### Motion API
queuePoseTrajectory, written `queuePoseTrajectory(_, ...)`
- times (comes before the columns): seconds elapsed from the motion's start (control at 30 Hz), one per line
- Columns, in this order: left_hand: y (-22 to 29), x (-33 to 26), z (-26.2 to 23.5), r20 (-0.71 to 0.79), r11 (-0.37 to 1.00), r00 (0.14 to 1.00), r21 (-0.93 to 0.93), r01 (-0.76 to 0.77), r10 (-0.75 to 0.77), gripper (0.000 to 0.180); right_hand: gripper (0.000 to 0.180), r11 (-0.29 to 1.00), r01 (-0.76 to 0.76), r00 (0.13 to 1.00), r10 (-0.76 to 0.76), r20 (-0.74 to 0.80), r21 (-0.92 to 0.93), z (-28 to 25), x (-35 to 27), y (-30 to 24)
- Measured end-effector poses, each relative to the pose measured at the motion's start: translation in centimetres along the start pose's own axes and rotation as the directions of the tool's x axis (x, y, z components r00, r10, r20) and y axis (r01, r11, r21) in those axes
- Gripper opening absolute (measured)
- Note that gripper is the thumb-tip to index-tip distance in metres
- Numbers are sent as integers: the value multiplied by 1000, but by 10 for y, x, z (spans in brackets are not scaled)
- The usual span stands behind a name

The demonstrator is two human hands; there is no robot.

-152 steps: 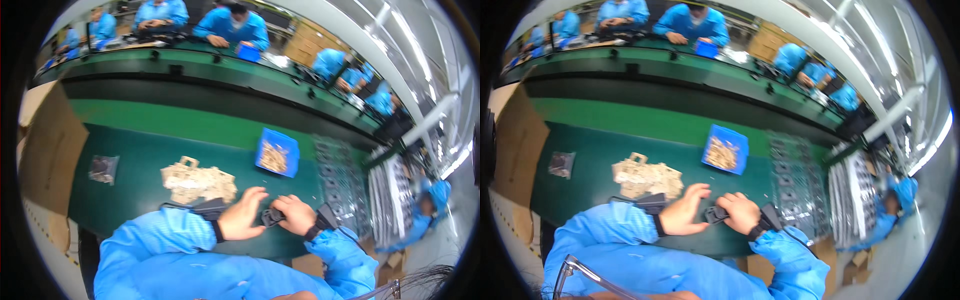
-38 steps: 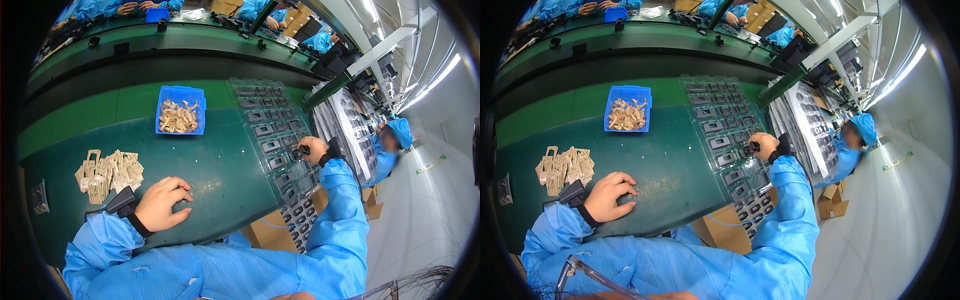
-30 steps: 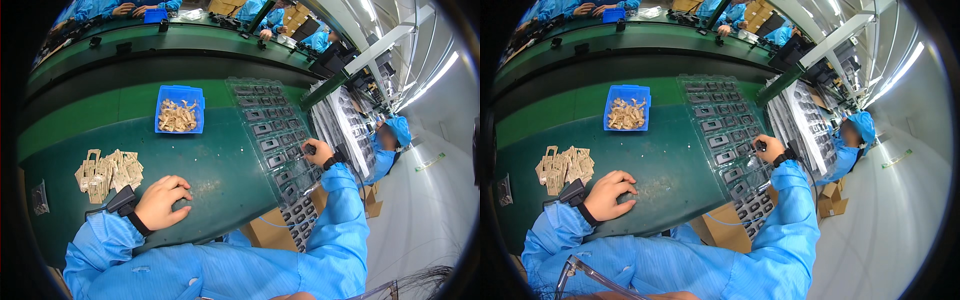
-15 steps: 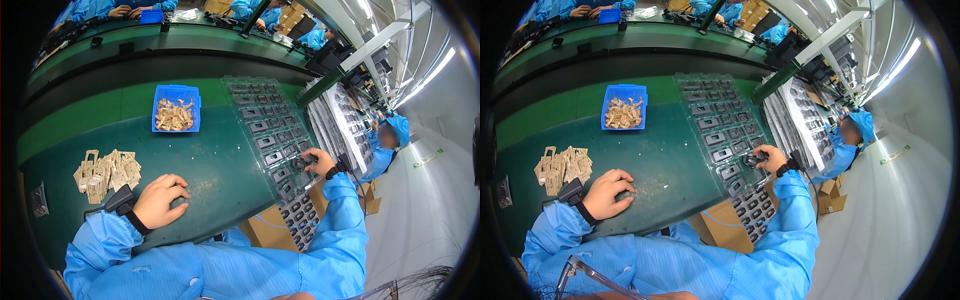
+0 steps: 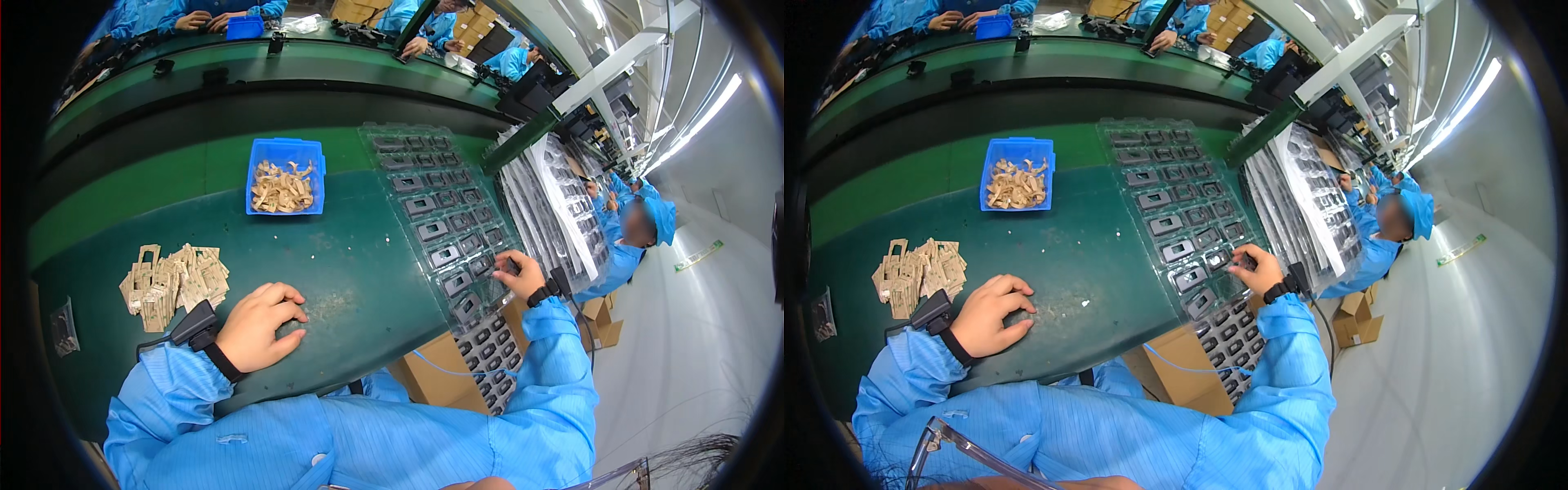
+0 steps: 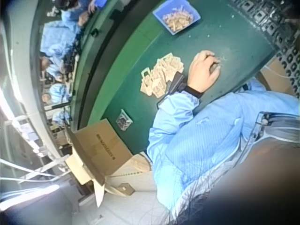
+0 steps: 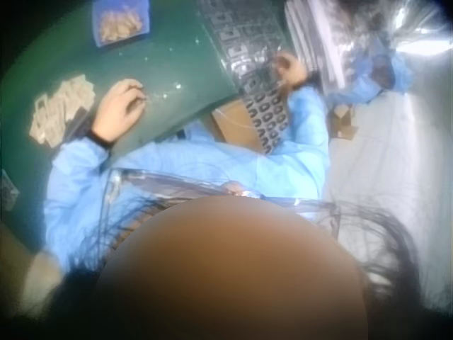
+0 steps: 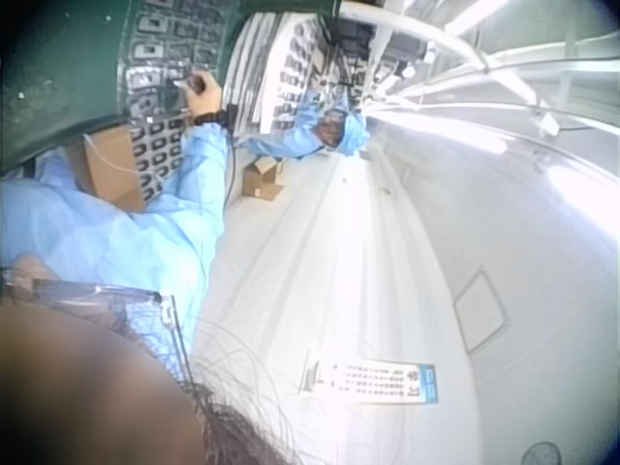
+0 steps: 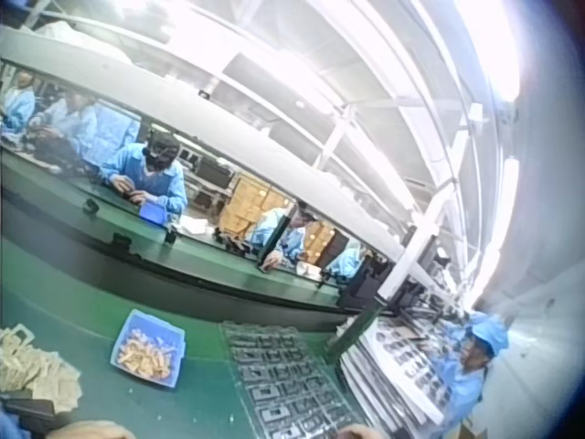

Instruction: Assembling small plastic housings with internal components and clear lenses on a production line.

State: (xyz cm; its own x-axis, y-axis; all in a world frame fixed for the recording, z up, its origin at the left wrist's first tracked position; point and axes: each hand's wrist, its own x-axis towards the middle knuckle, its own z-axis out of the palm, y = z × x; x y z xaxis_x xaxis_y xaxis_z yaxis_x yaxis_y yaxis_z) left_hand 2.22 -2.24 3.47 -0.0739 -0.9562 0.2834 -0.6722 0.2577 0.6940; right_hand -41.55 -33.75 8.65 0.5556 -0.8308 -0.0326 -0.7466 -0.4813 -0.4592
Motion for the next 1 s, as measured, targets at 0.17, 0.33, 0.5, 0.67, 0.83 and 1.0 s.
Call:
queuePoseTrajectory(0.17, -2, 0, 0, 8, 1000, 1000, -20, -2, 2, 18, 75, 866, 389, 920, -352, 170, -315, 4, -18, -9)
queuePoseTrajectory(0.33, -1, 0, 0, 7, 1000, 1000, -15, -11, 11, 18, 40, 898, 394, 917, -400, 12, -194, 8, -16, 15)
queuePoseTrajectory(0.5, -2, 0, 1, 10, 1000, 1000, -10, 9, -8, 18, 24, 971, 177, 934, -116, -339, 157, -13, 18, -8)
queuePoseTrajectory(0.67, -1, -1, -2, 10, 1000, 1000, 0, 1, -1, 18, 22, 891, 365, 891, -250, -380, 269, -54, 110, -95)
queuePoseTrajectory(0.83, -7, -3, -2, 22, 999, 1000, -34, -3, 4, 17, 31, 803, 483, 780, -576, -244, -351, 17, 228, -142)
queuePoseTrajectory(1.0, -9, -3, 0, 15, 1000, 1000, -11, -11, 11, 17, 15, 793, 340, 824, -510, -246, -506, 108, 304, -127)
